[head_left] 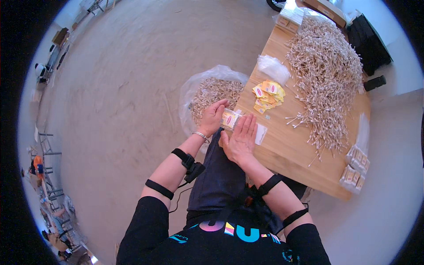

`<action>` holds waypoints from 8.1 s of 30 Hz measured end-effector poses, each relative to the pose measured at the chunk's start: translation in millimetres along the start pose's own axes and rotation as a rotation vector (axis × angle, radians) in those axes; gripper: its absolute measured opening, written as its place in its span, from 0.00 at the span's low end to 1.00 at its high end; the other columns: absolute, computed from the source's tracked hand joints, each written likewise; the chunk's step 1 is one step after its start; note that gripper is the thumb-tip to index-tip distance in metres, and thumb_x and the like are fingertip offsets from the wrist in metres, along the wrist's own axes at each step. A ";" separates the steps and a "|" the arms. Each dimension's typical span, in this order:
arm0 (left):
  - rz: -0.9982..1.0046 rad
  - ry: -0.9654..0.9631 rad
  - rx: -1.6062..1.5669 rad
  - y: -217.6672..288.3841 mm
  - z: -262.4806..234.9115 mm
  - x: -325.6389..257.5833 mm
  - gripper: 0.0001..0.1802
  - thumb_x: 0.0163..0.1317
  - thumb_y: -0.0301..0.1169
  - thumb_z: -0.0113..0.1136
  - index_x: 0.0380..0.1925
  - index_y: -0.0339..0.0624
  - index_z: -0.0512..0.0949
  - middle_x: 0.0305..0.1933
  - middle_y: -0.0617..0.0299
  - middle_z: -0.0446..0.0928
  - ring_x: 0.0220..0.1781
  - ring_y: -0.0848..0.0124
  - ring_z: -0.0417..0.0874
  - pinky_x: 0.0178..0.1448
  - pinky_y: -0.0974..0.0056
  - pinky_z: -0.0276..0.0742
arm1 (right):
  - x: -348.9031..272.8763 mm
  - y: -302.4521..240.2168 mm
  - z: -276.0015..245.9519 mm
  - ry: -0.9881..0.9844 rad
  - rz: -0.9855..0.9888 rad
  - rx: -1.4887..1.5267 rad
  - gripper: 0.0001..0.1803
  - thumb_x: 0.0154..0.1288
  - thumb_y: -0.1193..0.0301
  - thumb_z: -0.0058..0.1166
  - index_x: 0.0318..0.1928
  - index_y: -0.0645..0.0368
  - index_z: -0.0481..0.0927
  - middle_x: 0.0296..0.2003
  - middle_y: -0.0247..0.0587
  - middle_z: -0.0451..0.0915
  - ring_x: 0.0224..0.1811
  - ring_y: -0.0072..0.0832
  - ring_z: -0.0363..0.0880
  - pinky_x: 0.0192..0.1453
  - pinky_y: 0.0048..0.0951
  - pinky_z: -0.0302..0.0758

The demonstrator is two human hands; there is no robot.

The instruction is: Sorting, counting, and packaging cotton swabs into small bags with labels.

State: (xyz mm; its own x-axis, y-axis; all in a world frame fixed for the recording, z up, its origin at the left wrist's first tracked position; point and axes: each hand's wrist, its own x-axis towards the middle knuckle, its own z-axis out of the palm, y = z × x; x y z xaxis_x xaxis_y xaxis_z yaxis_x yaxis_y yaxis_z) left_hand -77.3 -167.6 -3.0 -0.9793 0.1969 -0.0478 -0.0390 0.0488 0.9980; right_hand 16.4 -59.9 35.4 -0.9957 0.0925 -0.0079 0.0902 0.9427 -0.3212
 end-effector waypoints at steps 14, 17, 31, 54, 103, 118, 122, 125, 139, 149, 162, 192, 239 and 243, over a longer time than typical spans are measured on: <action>-0.310 -0.157 -0.393 10.7 -19.3 8.5 0.28 0.71 0.45 0.34 0.61 0.36 0.62 0.60 0.52 0.69 0.62 0.68 0.69 0.64 0.65 0.65 | 27.4 10.7 2.2 0.368 0.076 0.928 0.35 0.67 0.61 0.33 0.66 0.73 0.44 0.68 0.59 0.46 0.72 0.45 0.40 0.74 0.36 0.36; -0.291 -0.245 -0.346 12.9 -16.4 5.4 0.29 0.71 0.47 0.33 0.62 0.36 0.61 0.62 0.52 0.67 0.63 0.67 0.68 0.66 0.65 0.63 | 34.1 9.6 16.4 0.342 0.074 1.147 0.33 0.67 0.63 0.34 0.67 0.68 0.46 0.64 0.54 0.53 0.66 0.41 0.54 0.66 0.36 0.54; -0.240 -0.344 -0.342 6.8 -17.9 4.4 0.27 0.70 0.43 0.39 0.62 0.39 0.61 0.58 0.55 0.72 0.60 0.70 0.70 0.63 0.66 0.64 | 42.8 -26.5 9.1 0.317 0.046 1.109 0.31 0.66 0.61 0.36 0.63 0.71 0.55 0.67 0.57 0.50 0.72 0.43 0.42 0.73 0.37 0.40; 0.662 -0.415 0.620 36.3 112.9 -50.1 0.23 0.51 0.21 0.54 0.51 0.38 0.69 0.56 0.49 0.68 0.63 0.52 0.64 0.67 0.54 0.60 | -32.9 160.4 -30.4 0.388 -0.064 0.422 0.18 0.55 0.76 0.52 0.48 0.61 0.72 0.44 0.56 0.70 0.57 0.50 0.65 0.64 0.49 0.59; 0.768 -0.282 0.814 48.3 142.6 -64.1 0.20 0.53 0.30 0.58 0.48 0.43 0.72 0.53 0.54 0.69 0.61 0.56 0.65 0.68 0.51 0.56 | -55.8 179.9 -61.4 0.536 0.070 0.326 0.15 0.49 0.76 0.57 0.41 0.57 0.79 0.39 0.40 0.77 0.46 0.39 0.72 0.53 0.38 0.67; 0.736 -0.355 0.576 33.2 136.6 -54.5 0.07 0.55 0.26 0.58 0.35 0.41 0.77 0.40 0.58 0.78 0.51 0.59 0.75 0.64 0.53 0.64 | -55.2 208.3 -54.6 0.493 0.215 0.219 0.05 0.54 0.75 0.55 0.33 0.58 0.81 0.31 0.43 0.74 0.39 0.42 0.73 0.44 0.38 0.70; 0.772 -0.432 0.632 28.6 130.8 -53.1 0.10 0.52 0.24 0.58 0.36 0.42 0.76 0.43 0.60 0.76 0.53 0.62 0.73 0.66 0.55 0.62 | -43.2 207.4 -59.7 0.497 0.310 0.194 0.05 0.54 0.73 0.55 0.32 0.56 0.81 0.31 0.43 0.75 0.39 0.41 0.73 0.45 0.38 0.70; 0.716 -0.407 0.646 39.5 137.9 -58.4 0.18 0.51 0.26 0.60 0.45 0.42 0.73 0.49 0.56 0.73 0.57 0.58 0.70 0.67 0.56 0.61 | -33.7 204.3 -57.4 0.450 0.251 0.194 0.04 0.54 0.72 0.56 0.31 0.56 0.81 0.31 0.43 0.75 0.40 0.41 0.73 0.45 0.39 0.71; 0.608 -0.416 0.656 46.2 135.8 -56.9 0.30 0.53 0.30 0.60 0.56 0.36 0.63 0.53 0.48 0.69 0.61 0.53 0.65 0.69 0.56 0.58 | -28.4 193.0 -57.5 0.349 0.187 0.560 0.06 0.55 0.74 0.53 0.33 0.59 0.82 0.32 0.45 0.79 0.39 0.42 0.77 0.45 0.37 0.71; 0.559 -0.420 0.580 48.0 135.2 -59.3 0.32 0.52 0.27 0.59 0.58 0.38 0.60 0.55 0.46 0.66 0.60 0.51 0.66 0.65 0.56 0.63 | -37.9 174.6 -37.2 0.732 0.392 0.460 0.14 0.54 0.80 0.50 0.43 0.62 0.77 0.41 0.45 0.71 0.43 0.40 0.72 0.48 0.35 0.70; 0.386 -0.323 0.408 43.6 139.8 -55.0 0.18 0.57 0.29 0.57 0.48 0.37 0.72 0.55 0.49 0.70 0.56 0.53 0.71 0.59 0.57 0.70 | -24.6 189.6 -55.9 0.449 0.301 0.130 0.05 0.53 0.74 0.55 0.32 0.59 0.75 0.34 0.44 0.74 0.42 0.42 0.69 0.50 0.40 0.65; 0.336 0.548 1.039 12.1 -109.7 -52.1 0.34 0.52 0.29 0.59 0.61 0.38 0.61 0.55 0.44 0.71 0.57 0.55 0.72 0.59 0.55 0.66 | -17.3 189.5 -64.8 0.402 0.225 0.155 0.14 0.55 0.66 0.55 0.43 0.54 0.80 0.45 0.45 0.74 0.52 0.43 0.68 0.57 0.39 0.66; 0.669 -0.432 0.803 47.9 137.4 -63.1 0.29 0.52 0.33 0.58 0.56 0.37 0.66 0.62 0.50 0.65 0.67 0.56 0.61 0.71 0.57 0.55 | -29.7 174.5 -45.6 0.423 0.050 0.307 0.05 0.52 0.75 0.50 0.28 0.58 0.79 0.30 0.42 0.74 0.38 0.41 0.72 0.46 0.38 0.70; 0.689 -0.448 0.858 44.4 134.2 -62.2 0.29 0.53 0.35 0.57 0.55 0.36 0.67 0.62 0.49 0.65 0.67 0.56 0.60 0.72 0.55 0.53 | -22.5 189.1 -64.0 0.525 0.159 -0.080 0.05 0.53 0.75 0.49 0.30 0.56 0.78 0.34 0.40 0.74 0.41 0.40 0.71 0.47 0.39 0.69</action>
State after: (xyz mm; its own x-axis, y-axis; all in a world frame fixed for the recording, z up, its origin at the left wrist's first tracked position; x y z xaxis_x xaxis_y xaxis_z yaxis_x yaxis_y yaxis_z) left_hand 8.6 -46.3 38.9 -0.5785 0.7550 0.3086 0.7816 0.4049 0.4745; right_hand 57.3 136.8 35.5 -0.8270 0.3635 0.4290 0.2599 0.9236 -0.2817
